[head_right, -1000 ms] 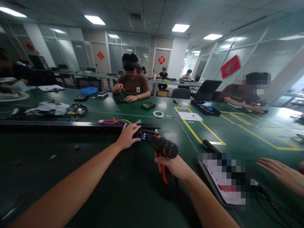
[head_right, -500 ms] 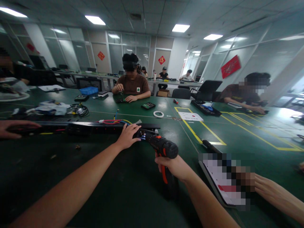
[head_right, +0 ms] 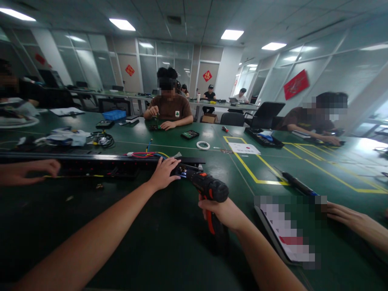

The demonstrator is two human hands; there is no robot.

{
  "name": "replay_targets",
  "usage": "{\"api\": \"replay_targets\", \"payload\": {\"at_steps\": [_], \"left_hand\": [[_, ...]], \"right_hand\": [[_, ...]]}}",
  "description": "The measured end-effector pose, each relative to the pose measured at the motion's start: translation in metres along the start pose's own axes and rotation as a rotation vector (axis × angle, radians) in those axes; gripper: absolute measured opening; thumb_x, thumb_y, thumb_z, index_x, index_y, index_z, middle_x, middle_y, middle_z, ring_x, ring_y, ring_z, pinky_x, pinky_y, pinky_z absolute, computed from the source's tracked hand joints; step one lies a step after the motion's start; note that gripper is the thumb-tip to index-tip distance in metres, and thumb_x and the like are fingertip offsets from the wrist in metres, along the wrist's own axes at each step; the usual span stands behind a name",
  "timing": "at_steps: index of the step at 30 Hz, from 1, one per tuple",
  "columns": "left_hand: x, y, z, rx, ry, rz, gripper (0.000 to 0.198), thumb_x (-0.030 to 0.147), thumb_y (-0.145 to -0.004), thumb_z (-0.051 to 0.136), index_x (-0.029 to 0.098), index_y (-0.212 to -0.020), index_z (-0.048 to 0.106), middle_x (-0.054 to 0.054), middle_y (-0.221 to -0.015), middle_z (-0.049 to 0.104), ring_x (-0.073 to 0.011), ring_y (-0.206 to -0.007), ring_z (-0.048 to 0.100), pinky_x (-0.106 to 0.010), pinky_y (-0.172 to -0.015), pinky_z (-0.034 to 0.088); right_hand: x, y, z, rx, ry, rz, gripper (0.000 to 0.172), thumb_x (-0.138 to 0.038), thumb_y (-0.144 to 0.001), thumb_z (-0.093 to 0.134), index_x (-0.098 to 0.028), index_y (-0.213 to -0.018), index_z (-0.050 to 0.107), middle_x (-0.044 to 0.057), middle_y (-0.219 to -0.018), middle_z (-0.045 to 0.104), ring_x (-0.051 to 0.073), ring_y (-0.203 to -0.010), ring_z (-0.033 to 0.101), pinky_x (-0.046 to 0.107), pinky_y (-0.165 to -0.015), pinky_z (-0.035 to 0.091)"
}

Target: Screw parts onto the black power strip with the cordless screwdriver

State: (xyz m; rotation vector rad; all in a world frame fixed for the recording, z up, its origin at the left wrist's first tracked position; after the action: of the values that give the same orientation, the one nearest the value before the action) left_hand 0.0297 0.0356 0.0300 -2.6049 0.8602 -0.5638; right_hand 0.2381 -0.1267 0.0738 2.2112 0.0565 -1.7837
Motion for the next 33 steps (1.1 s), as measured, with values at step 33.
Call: {"api": "replay_targets", "payload": {"at_steps": [33], "left_hand": [[-0.0007, 0.0001, 0.0005, -0.007, 0.009, 0.001, 0.07, 0.041, -0.099, 0.075, 0.027, -0.163, 0.049, -0.012, -0.16, 0.056, -0.034, -0.159, 0.039, -0.067, -0.134, 0.011]], "right_hand": [[0.0017, -0.0008, -0.0007, 0.011, -0.001, 0.015, 0.028, -0.04, -0.071, 0.079, -0.021, -0.088, 0.067, -0.002, -0.062, 0.067, 0.019, -0.06, 0.063, 0.034, -0.065, 0.049]]}}
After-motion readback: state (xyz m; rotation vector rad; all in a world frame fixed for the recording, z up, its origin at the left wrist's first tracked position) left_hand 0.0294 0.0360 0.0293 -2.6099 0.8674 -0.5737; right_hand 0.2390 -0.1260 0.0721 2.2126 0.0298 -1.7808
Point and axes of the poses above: each hand's wrist, its own y-axis away from the middle knuckle, its own z-axis out of the palm, x = y × z, the point moved 6 cm from there along -y, towards the middle knuckle
